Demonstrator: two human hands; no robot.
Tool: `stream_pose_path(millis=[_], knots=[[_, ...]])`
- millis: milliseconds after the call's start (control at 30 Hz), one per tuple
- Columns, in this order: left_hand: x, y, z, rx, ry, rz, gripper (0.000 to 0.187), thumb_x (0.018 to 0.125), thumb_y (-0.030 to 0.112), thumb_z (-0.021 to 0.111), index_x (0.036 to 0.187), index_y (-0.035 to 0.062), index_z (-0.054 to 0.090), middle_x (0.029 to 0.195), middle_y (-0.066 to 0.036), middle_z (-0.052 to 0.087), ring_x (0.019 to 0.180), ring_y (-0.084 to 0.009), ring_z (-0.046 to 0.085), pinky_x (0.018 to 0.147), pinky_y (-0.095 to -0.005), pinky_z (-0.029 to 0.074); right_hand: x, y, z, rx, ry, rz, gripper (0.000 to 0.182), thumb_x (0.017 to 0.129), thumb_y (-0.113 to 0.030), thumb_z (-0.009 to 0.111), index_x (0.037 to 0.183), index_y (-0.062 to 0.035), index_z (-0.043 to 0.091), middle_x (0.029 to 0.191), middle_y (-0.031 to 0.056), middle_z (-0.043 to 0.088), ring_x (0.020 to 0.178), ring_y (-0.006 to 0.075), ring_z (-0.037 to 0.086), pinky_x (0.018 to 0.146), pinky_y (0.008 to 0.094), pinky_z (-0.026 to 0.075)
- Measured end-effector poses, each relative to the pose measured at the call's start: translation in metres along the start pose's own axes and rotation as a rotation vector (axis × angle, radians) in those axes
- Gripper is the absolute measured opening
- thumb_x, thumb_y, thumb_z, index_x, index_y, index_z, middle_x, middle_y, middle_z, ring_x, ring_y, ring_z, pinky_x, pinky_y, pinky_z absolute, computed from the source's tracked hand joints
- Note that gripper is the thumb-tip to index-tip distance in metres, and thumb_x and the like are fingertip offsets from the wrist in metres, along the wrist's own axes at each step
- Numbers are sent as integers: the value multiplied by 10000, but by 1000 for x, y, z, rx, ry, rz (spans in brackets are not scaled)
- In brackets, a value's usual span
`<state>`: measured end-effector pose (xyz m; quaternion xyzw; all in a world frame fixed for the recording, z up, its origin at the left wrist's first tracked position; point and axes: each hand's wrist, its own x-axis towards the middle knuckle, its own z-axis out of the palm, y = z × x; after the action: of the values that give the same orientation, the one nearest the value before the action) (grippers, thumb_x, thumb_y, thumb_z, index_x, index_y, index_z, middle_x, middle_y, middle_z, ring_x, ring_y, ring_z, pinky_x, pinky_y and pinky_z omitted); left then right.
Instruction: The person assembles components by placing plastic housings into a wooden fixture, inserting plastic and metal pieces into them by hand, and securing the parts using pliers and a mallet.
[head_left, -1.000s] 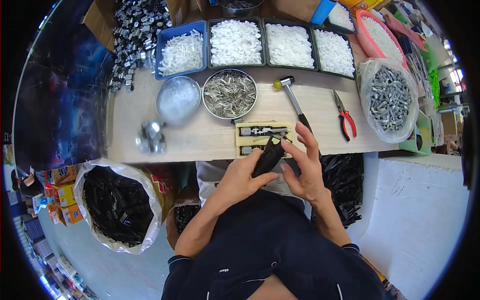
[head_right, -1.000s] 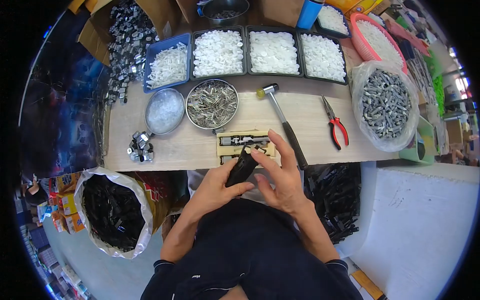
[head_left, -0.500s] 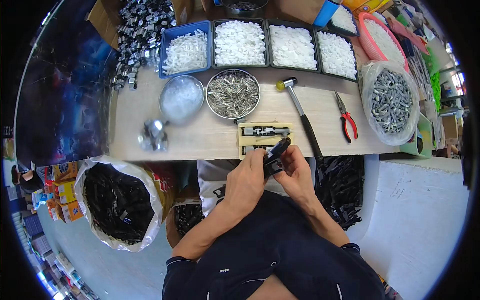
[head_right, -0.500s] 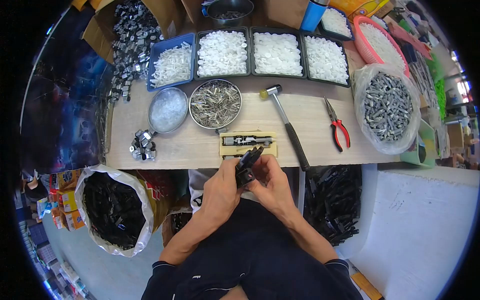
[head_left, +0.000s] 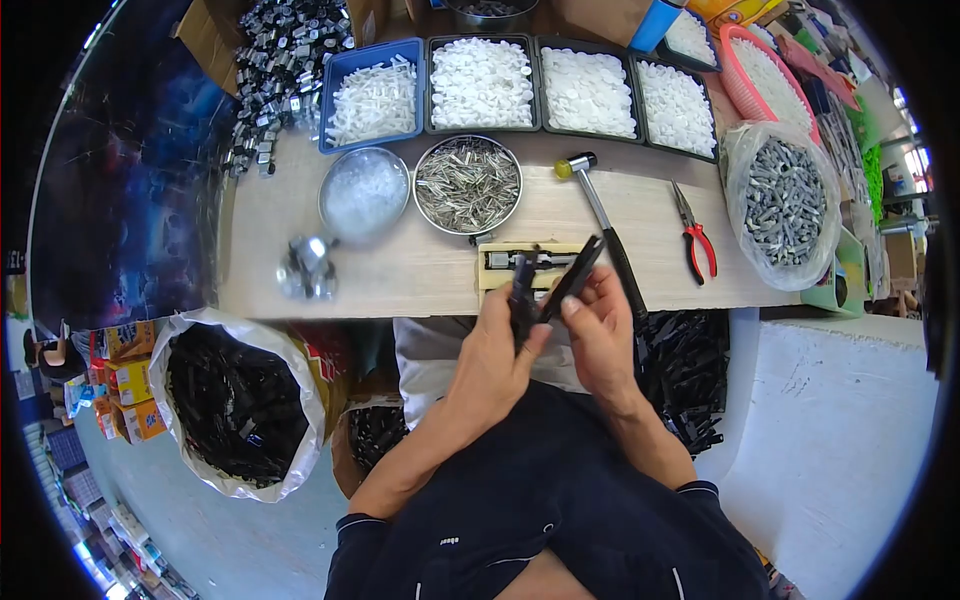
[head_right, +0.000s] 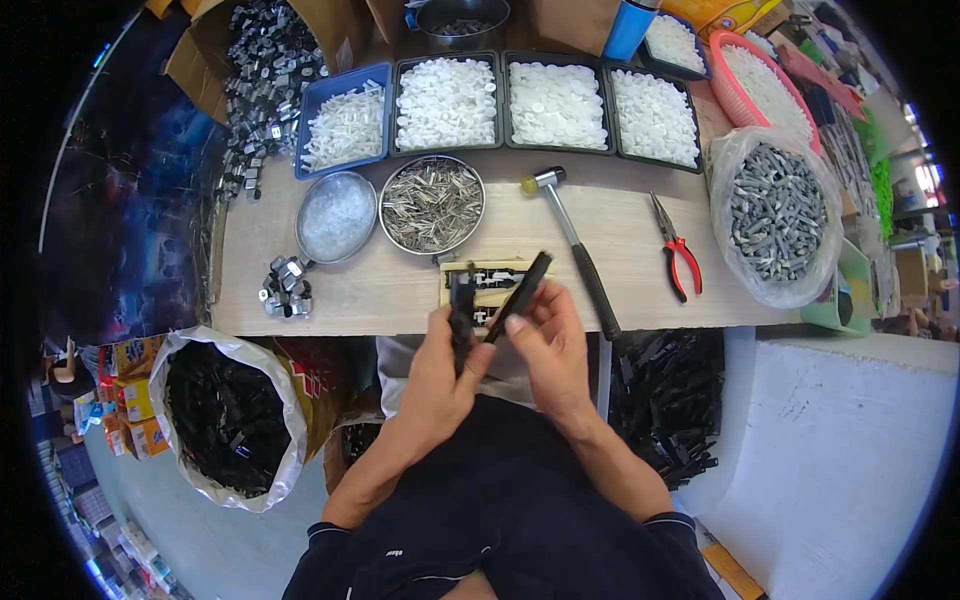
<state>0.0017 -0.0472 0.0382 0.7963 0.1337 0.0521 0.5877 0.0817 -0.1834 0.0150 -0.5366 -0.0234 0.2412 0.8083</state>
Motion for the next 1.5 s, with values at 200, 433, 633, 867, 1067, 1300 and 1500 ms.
stream_pose_path(millis=[200, 433, 633, 867, 1067, 1300, 1500], knots=[[1, -2, -22, -574, 129, -337, 301, 1073, 208, 560, 1287, 15, 471, 865, -18, 536, 705, -96, 524, 537, -248, 422, 36, -34, -8, -770, -114, -370, 372, 910, 1, 628, 1279, 1, 583, 1133, 138, 643, 979, 271, 660, 924, 381, 517], [10, -29, -46, -1224, 444, -356, 218, 1069, 188, 537, 1230, 42, 519, 889, -32, 514, 683, -110, 469, 463, -229, 358, 57, -29, -14, -1434, -348, -736, 388, 828, -28, 712, 1214, -44, 669, 1096, 103, 648, 1034, 298, 611, 899, 427, 480], [14, -43, -48, -1560, 422, -274, 230, 1078, 240, 522, 1194, 43, 553, 834, -22, 444, 640, -106, 403, 420, -223, 324, 58, -21, -11, -1495, -340, -747, 368, 831, -31, 715, 1196, -35, 668, 1151, 115, 647, 1070, 306, 610, 944, 430, 476], [33, -37, -42, -1691, 229, -37, 306, 1096, 335, 472, 1122, 39, 544, 778, -19, 427, 512, -97, 339, 368, -236, 305, 12, -25, -2, -876, -367, -381, 344, 876, -49, 728, 1209, -5, 651, 1153, 156, 663, 1051, 322, 665, 907, 405, 532], [37, -32, -22, -1666, 54, 32, 315, 1099, 366, 466, 1072, 54, 502, 724, -22, 414, 488, -104, 366, 359, -240, 350, -18, -3, 12, -783, -367, -129, 339, 899, -95, 775, 1192, 15, 645, 1098, 147, 675, 963, 251, 694, 801, 345, 565], [30, -37, -21, -1665, 62, 27, 312, 1101, 375, 462, 1088, 65, 495, 719, -30, 408, 514, -116, 386, 384, -245, 390, -18, -5, 10, -857, -464, -173, 276, 875, -44, 762, 1116, 23, 646, 1036, 145, 673, 971, 232, 674, 829, 340, 531], [33, -21, -14, -1210, 607, -201, 216, 1105, 265, 485, 1146, 58, 530, 931, -92, 628, 785, -160, 633, 729, -310, 567, -26, 18, 3, -565, -190, -113, 211, 910, -7, 734, 1074, -13, 601, 1081, 101, 689, 956, 188, 683, 844, 331, 539]])
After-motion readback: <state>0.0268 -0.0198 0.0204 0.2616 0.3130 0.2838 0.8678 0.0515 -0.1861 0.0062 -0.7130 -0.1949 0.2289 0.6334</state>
